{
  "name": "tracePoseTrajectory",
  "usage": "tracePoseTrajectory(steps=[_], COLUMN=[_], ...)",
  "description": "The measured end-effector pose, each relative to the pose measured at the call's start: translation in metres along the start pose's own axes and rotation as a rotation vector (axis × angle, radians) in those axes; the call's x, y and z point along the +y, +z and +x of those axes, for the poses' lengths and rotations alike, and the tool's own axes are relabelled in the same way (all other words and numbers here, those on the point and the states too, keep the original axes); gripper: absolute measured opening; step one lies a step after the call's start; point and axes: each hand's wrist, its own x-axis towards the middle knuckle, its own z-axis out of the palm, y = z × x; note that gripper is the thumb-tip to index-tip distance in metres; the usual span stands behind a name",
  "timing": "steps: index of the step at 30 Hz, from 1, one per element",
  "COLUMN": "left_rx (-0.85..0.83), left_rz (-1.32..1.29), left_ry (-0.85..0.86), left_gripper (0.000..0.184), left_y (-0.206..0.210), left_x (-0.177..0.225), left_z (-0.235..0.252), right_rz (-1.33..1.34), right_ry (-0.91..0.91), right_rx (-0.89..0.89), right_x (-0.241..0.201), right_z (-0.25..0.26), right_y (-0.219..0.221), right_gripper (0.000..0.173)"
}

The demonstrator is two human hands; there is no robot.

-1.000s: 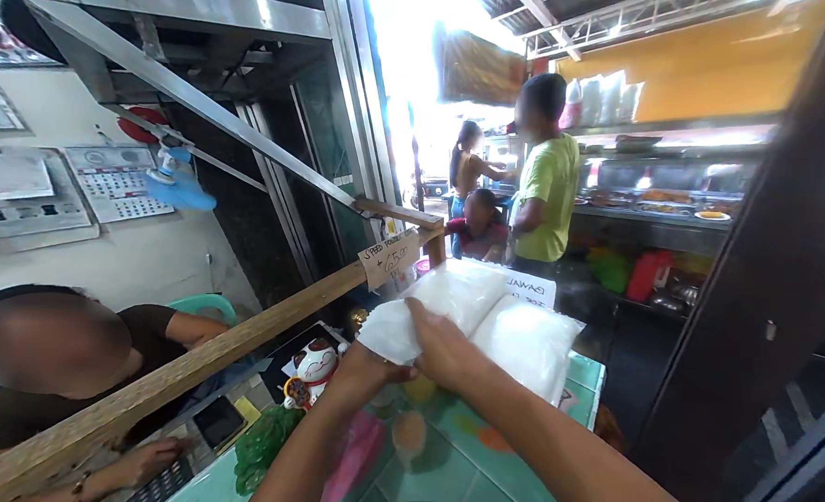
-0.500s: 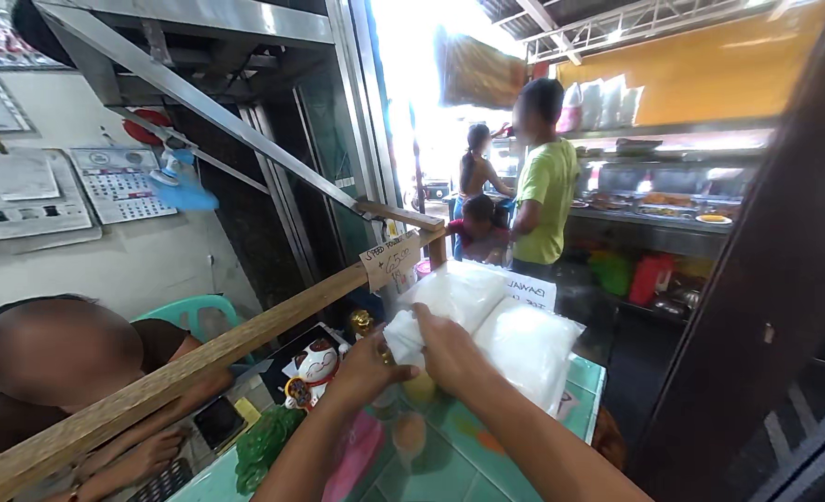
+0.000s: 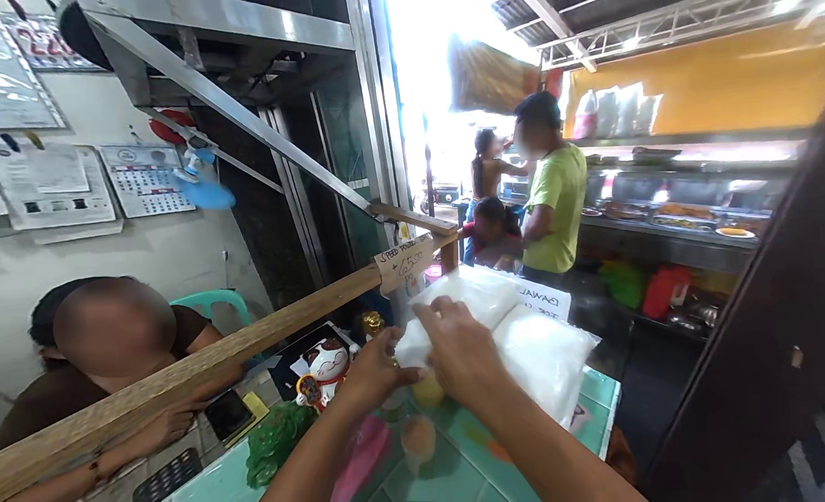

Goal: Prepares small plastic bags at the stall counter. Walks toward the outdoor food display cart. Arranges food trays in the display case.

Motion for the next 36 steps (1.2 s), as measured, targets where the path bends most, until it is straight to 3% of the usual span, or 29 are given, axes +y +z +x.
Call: tracePoseTrajectory(steps=[3, 7, 10, 13, 16, 22, 26, 28, 31, 33, 36], left_rx=[0.033, 0.14, 0.223, 0.218, 0.207, 0.177, 0.118, 0.095, 0.089, 0.071, 0.097], left_rz=[-0.021, -0.058, -0.11, -0.091, 0.001, 0.12, 0.17, 0.171, 0.184, 0.205, 0.167], left_ry=[0.014, 0.11, 0.249, 0.342, 0.39, 0.363, 0.298, 0.277, 0.27, 0.274, 0.339], left_gripper=[0.081, 0.088, 0.075, 0.049, 0.039, 0.043, 0.047, 0.049, 0.039, 0.028, 0.029], left_y=[0.003, 0.007, 0.009, 0.009, 0.01, 0.016, 0.016, 0.016, 0.013, 0.01, 0.011], left_x=[-0.003, -0.003, -0.002, -0.006, -0.011, -0.012, -0.007, -0.007, -0.004, -0.003, -0.001], left_z=[0.002, -0.001, -0.006, -0.008, -0.007, -0.008, -0.007, -0.007, -0.007, -0.009, -0.012], right_rz=[-0.009, -0.01, 0.009, 0.009, 0.018, 0.047, 0.217, 0.367, 0.602, 0.729, 0.772], right_ry=[-0.188, -0.28, -0.299, -0.35, -0.436, -0.466, -0.407, -0.319, -0.198, -0.2, -0.246], right_rx=[0.177, 0.336, 0.444, 0.489, 0.55, 0.554, 0.554, 0.6, 0.789, 0.943, 1.083], right_x=[0.007, 0.015, 0.019, 0.026, 0.033, 0.044, 0.044, 0.04, 0.036, 0.039, 0.055], right_z=[-0.003, -0.001, -0.001, -0.004, -0.007, -0.011, -0.009, -0.008, -0.015, -0.028, -0.059], right_y=[0.015, 0.035, 0.043, 0.047, 0.051, 0.058, 0.059, 0.046, -0.011, -0.058, -0.104], right_gripper=[0.028, 0.009, 0.01, 0.012, 0.016, 0.029, 0.019, 0.015, 0.016, 0.019, 0.019])
